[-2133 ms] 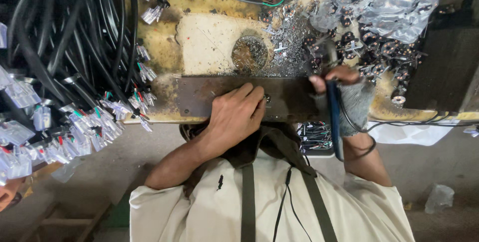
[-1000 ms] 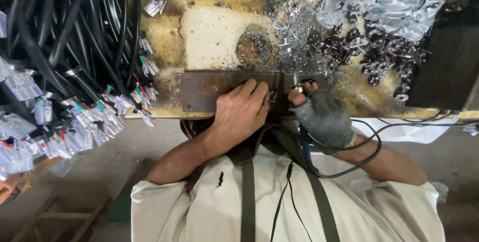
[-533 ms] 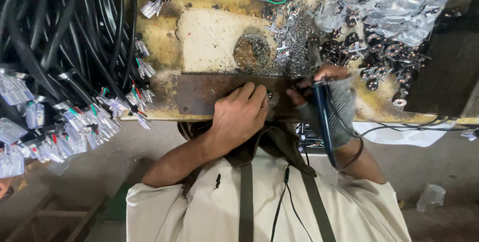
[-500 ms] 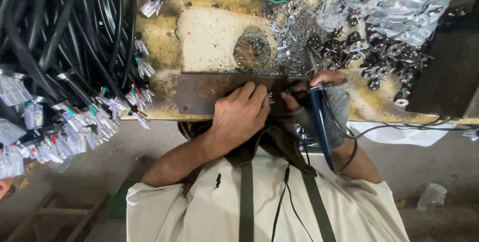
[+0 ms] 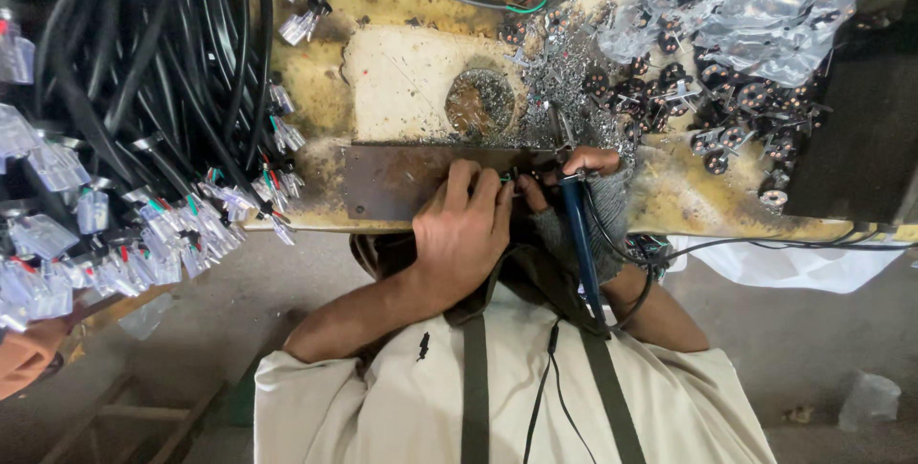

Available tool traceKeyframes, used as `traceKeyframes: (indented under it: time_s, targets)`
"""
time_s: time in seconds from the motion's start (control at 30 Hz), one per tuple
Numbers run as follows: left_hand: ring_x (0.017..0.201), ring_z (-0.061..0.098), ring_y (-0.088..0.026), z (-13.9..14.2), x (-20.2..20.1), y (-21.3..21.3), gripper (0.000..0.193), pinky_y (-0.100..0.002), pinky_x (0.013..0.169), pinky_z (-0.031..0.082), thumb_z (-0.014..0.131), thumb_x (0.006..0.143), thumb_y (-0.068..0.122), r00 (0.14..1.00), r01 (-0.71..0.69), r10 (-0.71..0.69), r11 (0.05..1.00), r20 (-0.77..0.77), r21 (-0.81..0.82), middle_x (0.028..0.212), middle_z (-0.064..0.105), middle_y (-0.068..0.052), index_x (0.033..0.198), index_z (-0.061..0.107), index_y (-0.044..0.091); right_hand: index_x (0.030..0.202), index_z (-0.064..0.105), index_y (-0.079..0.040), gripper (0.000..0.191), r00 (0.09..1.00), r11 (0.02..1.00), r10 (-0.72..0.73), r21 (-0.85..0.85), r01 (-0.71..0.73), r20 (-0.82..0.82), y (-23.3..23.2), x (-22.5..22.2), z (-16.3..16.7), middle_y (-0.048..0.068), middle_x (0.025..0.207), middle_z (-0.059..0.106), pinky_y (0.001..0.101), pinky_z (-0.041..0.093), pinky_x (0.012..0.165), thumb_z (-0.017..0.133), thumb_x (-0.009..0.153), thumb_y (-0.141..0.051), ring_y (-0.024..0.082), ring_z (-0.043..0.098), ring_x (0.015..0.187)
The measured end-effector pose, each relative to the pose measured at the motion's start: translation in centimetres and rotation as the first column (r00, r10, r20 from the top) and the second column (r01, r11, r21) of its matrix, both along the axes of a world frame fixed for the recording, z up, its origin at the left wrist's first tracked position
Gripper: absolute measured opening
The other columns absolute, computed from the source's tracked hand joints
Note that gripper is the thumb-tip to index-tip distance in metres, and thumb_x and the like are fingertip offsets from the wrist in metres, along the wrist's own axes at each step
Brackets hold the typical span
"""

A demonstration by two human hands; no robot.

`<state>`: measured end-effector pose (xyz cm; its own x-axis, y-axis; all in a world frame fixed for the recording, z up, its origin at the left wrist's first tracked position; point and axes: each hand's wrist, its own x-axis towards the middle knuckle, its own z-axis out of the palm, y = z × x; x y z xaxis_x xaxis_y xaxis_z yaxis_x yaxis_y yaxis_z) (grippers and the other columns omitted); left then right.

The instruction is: The person repeatedly picks up short wire assemblies and solders their exposed ends using a soldering iron. Finished assemblies are placed on the workbench. The person handles red, green, and black wires and uses a soldering iron and pliers.

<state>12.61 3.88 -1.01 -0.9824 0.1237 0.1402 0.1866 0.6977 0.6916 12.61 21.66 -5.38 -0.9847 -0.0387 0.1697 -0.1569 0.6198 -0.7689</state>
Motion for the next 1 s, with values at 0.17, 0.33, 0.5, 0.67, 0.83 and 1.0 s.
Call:
traceKeyframes:
  time_s: [0.17,0.33,0.5,0.67,0.83,1.0]
  targets:
    - [0.091,0.068,-0.033,0.6,-0.2,-0.7,0.030,-0.037,0.064,0.057,0.077,0.088,0.020,0.984,-0.158,0.168,0.975,-0.053,0.156,0.111,0.058,-0.016,0.105,0.059,0.003,0.100,0.040,-0.005,0.048,0.998,0.997,-0.005,0.082,0.010,-0.060,-0.6,-0.5,-0.3,0.011,0.097,0.043,0.0361,0.041,0.083,0.086,0.084,-0.006,0.022,0.046,0.090]
    - [0.068,0.067,-0.024,6.3,-1.8,-8.1,0.020,-0.042,0.058,0.051,0.078,0.088,0.021,0.683,0.290,-0.352,0.935,0.640,0.205,0.075,0.066,-0.009,0.100,0.071,0.006,0.105,0.047,-0.009,0.042,0.996,0.972,-0.049,-0.226,0.065,0.075,-1.0,0.0,-0.6,0.000,0.089,0.053,0.0281,0.047,0.076,0.086,0.088,-0.010,0.012,0.055,0.080]
    - [0.077,0.067,-0.023,13.0,-5.0,-8.3,0.012,-0.037,0.068,0.052,0.072,0.097,0.015,0.970,0.238,-0.216,0.932,0.111,-0.273,0.090,0.072,-0.008,0.106,0.074,0.007,0.110,0.044,-0.007,0.052,0.999,0.975,-0.038,-0.220,0.029,-0.035,-0.2,-0.1,-1.7,0.004,0.097,0.050,0.0289,0.046,0.081,0.090,0.086,-0.010,0.015,0.052,0.086]
    - [0.099,0.070,-0.021,9.2,-9.6,-5.3,0.047,-0.035,0.082,0.053,0.070,0.079,0.012,0.812,-0.463,-0.084,0.512,-0.578,-0.724,0.110,0.072,-0.006,0.126,0.067,0.014,0.114,0.044,-0.007,0.045,0.994,0.974,-0.031,-0.224,0.007,-0.105,-0.6,-0.3,-2.9,0.006,0.104,0.050,0.0295,0.048,0.085,0.084,0.093,-0.002,0.015,0.054,0.092]
    - [0.081,0.071,-0.020,4.0,-8.5,-10.8,0.016,-0.033,0.065,0.056,0.072,0.092,0.017,0.902,-0.347,0.345,0.222,-0.260,-0.911,0.091,0.068,-0.003,0.104,0.066,0.007,0.111,0.045,-0.009,0.045,0.999,0.959,-0.049,-0.281,0.045,-0.007,-0.9,0.5,-2.5,0.006,0.106,0.051,0.0295,0.050,0.087,0.084,0.090,-0.003,0.015,0.055,0.095]
    - [0.074,0.072,-0.022,4.4,-6.5,-13.2,0.014,-0.033,0.058,0.057,0.070,0.089,0.012,0.963,-0.265,0.157,0.377,-0.221,-0.887,0.088,0.069,-0.005,0.101,0.066,0.006,0.114,0.045,-0.005,0.048,0.996,0.971,-0.063,-0.234,0.048,-0.059,-1.0,0.4,-0.2,0.008,0.107,0.051,0.0302,0.047,0.087,0.086,0.090,-0.012,0.015,0.053,0.096]
